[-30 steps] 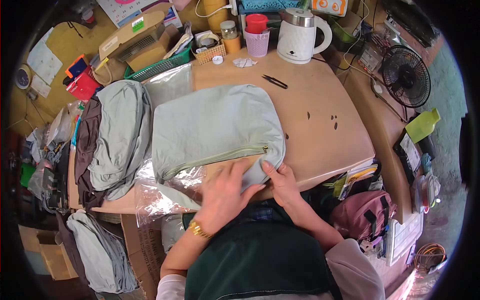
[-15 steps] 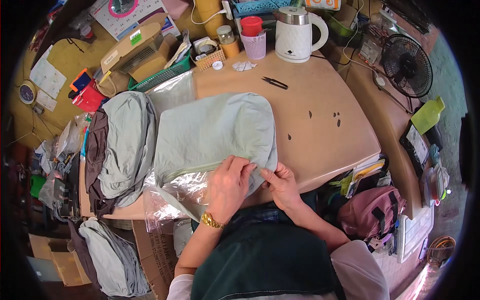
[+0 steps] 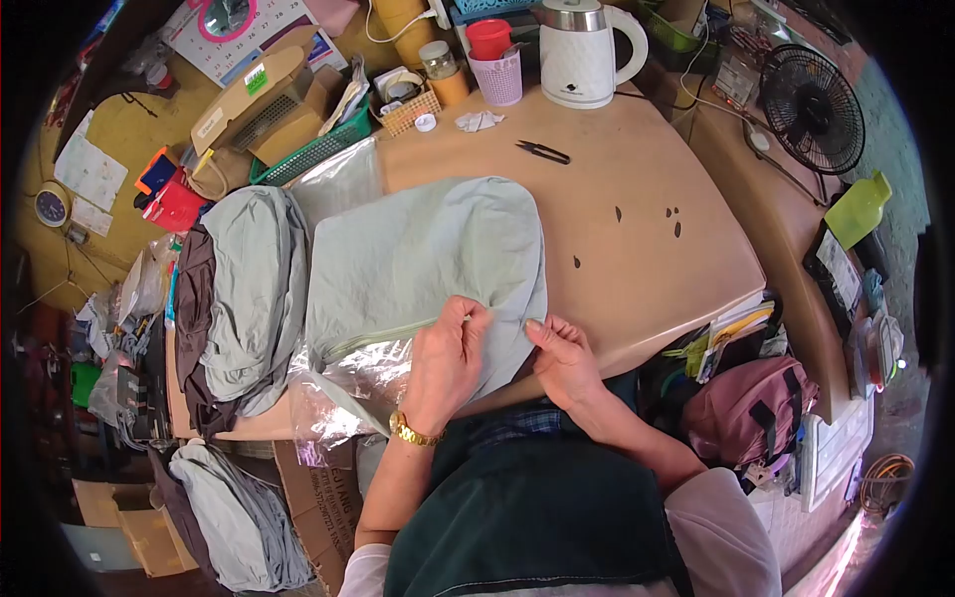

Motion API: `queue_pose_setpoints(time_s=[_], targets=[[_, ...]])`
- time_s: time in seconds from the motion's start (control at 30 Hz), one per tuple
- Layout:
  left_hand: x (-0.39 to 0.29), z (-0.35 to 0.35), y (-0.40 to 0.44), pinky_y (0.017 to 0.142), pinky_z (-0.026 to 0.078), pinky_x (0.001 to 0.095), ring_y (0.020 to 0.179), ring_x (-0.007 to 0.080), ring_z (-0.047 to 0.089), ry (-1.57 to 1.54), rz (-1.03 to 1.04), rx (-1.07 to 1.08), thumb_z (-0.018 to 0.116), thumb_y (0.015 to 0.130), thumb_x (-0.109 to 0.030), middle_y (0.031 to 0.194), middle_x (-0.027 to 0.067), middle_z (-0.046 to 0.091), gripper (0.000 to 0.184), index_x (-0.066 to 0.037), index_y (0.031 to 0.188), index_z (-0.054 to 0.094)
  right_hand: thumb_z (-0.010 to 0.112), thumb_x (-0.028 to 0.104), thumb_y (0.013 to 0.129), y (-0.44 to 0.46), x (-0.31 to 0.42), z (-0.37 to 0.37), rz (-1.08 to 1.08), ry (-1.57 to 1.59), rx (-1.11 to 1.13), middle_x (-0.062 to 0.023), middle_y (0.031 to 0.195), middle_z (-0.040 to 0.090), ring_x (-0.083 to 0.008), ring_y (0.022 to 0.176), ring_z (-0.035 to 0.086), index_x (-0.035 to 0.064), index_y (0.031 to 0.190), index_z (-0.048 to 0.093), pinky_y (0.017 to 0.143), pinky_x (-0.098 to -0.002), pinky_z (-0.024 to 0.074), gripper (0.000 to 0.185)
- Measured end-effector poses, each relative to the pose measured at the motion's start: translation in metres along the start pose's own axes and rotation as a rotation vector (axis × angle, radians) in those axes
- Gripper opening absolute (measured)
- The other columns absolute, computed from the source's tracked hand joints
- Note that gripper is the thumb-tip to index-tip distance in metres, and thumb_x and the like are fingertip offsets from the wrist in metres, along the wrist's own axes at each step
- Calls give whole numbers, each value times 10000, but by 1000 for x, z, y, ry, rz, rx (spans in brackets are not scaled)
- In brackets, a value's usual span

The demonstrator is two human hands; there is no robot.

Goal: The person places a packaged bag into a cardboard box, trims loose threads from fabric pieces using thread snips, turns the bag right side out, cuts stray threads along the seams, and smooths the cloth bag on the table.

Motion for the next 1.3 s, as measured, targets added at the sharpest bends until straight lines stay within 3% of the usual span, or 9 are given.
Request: queue_pose_setpoints(time_s=[0.17, 0.23, 0.33, 0.63, 0.77, 0.9, 0.97, 1.03, 1.3], targets=[[3, -6, -25, 546, 472, 386, 580, 305, 617, 268, 173, 103, 718, 841, -255, 690, 134, 643, 266, -35, 945, 610, 653, 134, 925, 5, 6, -5, -84, 162, -67, -14, 915, 663, -111, 874, 593, 80, 898, 652, 774, -321, 489, 61], [4, -8, -29, 552, 479, 400, 597, 305, 634, 330, 117, 160, 744, 811, -272, 705, 127, 659, 301, -42, 957, 615, 704, 198, 893, -5, 9, 24, 261, 128, -119, -28, 976, 670, -123, 908, 592, 64, 1019, 669, 789, -306, 481, 187], [-5, -13, -34, 565, 480, 417, 616, 334, 634, 293, 72, 106, 736, 812, -250, 711, 143, 665, 263, -40, 927, 627, 750, 255, 853, 8, -7, 19, 115, -184, -147, -58, 1059, 672, -141, 967, 602, 20, 1121, 655, 834, -306, 484, 369], [26, -44, -53, 541, 453, 449, 615, 401, 591, 183, 38, 270, 627, 907, -180, 601, 211, 561, 156, -25, 915, 610, 753, 178, 849, 49, 38, 5, -228, -292, -219, -107, 1127, 651, -185, 1006, 622, -50, 1177, 597, 898, -339, 498, 429], [24, -49, -47, 544, 450, 449, 615, 406, 583, 185, -4, 313, 643, 902, -200, 609, 215, 563, 185, -17, 911, 619, 754, 215, 855, 53, 38, 7, -233, -254, -235, -86, 1035, 674, -177, 943, 639, -49, 1116, 634, 846, -319, 512, 390], [-1, -19, -28, 550, 438, 464, 612, 425, 566, 64, 171, -80, 691, 873, -298, 602, 225, 550, 341, 10, 783, 575, 750, 273, 864, 50, 16, 12, -188, -541, -256, -57, 911, 688, -147, 860, 641, -46, 1011, 677, 787, -283, 508, 359], [9, -3, -20, 542, 442, 464, 588, 420, 567, 240, 49, 114, 698, 867, -315, 593, 219, 556, 370, 4, 751, 549, 751, 290, 864, 48, 17, 13, -203, -563, -181, -47, 885, 690, -135, 836, 636, -42, 984, 688, 771, -274, 504, 359], [17, 1, -17, 533, 438, 464, 576, 420, 570, 196, 31, 72, 700, 866, -316, 585, 218, 558, 377, -2, 735, 538, 753, 346, 855, 45, 29, 5, 78, -588, -162, 2, 784, 657, -64, 714, 555, -30, 858, 701, 628, -259, 460, 379], [23, -5, -20, 579, 462, 380, 583, 308, 584, 64, 15, 126, 799, 753, -252, 715, 213, 627, 355, 18, 942, 667, 707, 292, 895, 40, 3, -11, -114, -540, -108, -59, 1013, 680, -130, 892, 599, -45, 1117, 656, 797, -294, 489, 407]])
Point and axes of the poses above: each hand's wrist, its own y-axis towards the middle knuckle, its own z-axis out of the palm, x = y × z, the point moved 2 cm from there along y, towards the middle knuckle
